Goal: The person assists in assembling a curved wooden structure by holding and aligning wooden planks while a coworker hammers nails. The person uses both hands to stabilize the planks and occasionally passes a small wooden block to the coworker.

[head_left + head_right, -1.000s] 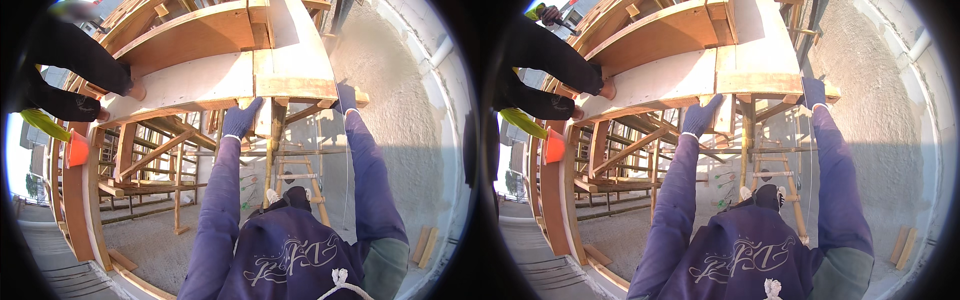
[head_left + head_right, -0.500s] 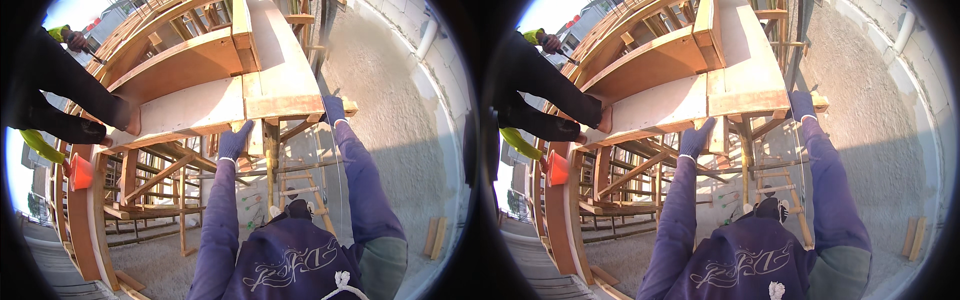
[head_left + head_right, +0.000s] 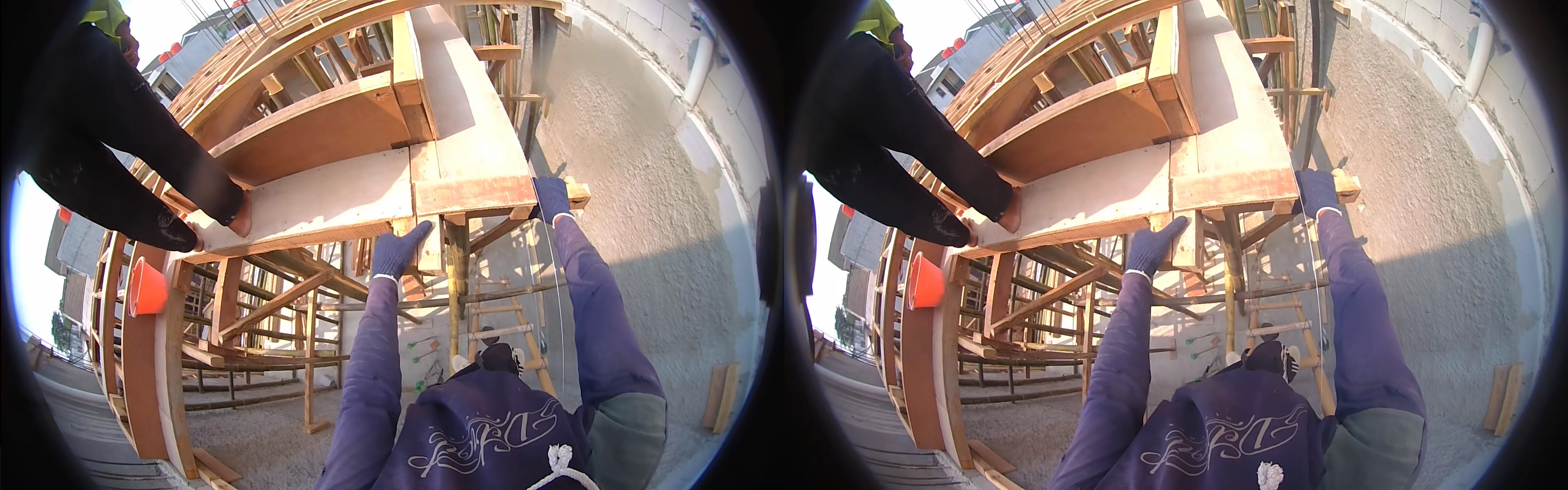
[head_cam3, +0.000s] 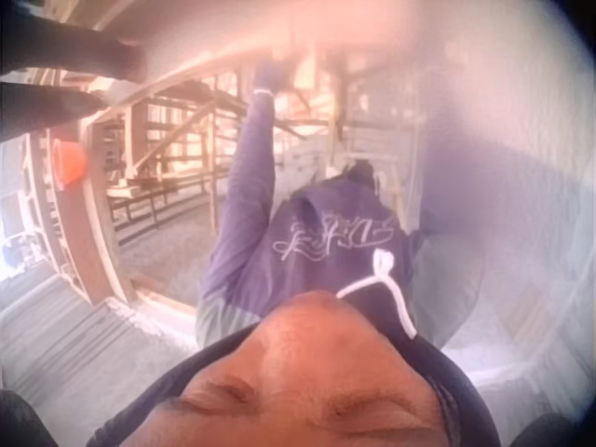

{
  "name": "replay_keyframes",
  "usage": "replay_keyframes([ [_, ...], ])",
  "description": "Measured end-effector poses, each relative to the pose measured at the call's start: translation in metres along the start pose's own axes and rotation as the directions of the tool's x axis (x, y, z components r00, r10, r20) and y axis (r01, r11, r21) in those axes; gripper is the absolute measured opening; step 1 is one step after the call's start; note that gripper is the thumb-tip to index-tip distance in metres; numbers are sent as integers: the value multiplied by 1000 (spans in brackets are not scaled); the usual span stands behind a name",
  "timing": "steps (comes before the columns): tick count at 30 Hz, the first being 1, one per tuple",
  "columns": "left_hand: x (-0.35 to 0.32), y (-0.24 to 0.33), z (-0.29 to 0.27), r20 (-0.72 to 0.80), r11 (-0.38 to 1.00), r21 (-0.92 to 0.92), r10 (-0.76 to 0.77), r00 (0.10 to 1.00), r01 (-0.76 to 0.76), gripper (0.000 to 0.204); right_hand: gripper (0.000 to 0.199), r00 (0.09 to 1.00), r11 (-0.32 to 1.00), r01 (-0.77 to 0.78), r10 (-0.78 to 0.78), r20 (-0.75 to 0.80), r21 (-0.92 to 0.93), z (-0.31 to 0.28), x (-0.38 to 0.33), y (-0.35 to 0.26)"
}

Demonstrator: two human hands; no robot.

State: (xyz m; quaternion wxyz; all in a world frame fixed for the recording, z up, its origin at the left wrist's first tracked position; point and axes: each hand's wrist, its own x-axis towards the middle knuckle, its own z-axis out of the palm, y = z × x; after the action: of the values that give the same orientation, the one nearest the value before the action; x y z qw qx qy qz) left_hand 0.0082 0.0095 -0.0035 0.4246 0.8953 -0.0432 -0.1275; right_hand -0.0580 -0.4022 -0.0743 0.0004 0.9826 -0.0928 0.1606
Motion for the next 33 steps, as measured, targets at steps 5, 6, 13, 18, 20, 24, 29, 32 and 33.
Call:
replay_keyframes([
  [5,-2,2,4,12,998,-59,21,1000,-20,89,38,1000,999,-15,14,-18,-38,6,-1,6],
  [6,-2,2,3,6,999,-39,11,1000,-11,89,33,1000,999,-16,15,-17,-39,6,-1,4],
  [13,14,-16,9,-85,1000,8,-16,996,17,85,32,998,997,-48,50,41,-55,11,4,4],
  [18,10,-17,6,-219,992,-126,-39,975,11,74,37,997,997,-57,60,54,-46,-4,-1,0],
  [20,-5,-14,9,-360,877,-471,-92,928,-96,65,39,996,996,-75,76,42,-38,-5,-2,-1],
  [24,-9,-30,1,-374,874,-443,19,927,-197,43,44,996,997,-77,77,45,8,-7,-2,-2],
  [29,-13,-23,-7,-326,955,-74,247,912,-286,36,45,999,999,-48,48,-8,1,-3,-4,2],
  [32,-12,-22,-8,-362,953,26,290,886,-302,34,43,999,999,-53,53,4,-5,-3,-1,-1],
  [33,-13,-19,-8,-363,951,75,307,880,-301,32,42,997,997,-69,70,24,-27,-3,0,-1],
])
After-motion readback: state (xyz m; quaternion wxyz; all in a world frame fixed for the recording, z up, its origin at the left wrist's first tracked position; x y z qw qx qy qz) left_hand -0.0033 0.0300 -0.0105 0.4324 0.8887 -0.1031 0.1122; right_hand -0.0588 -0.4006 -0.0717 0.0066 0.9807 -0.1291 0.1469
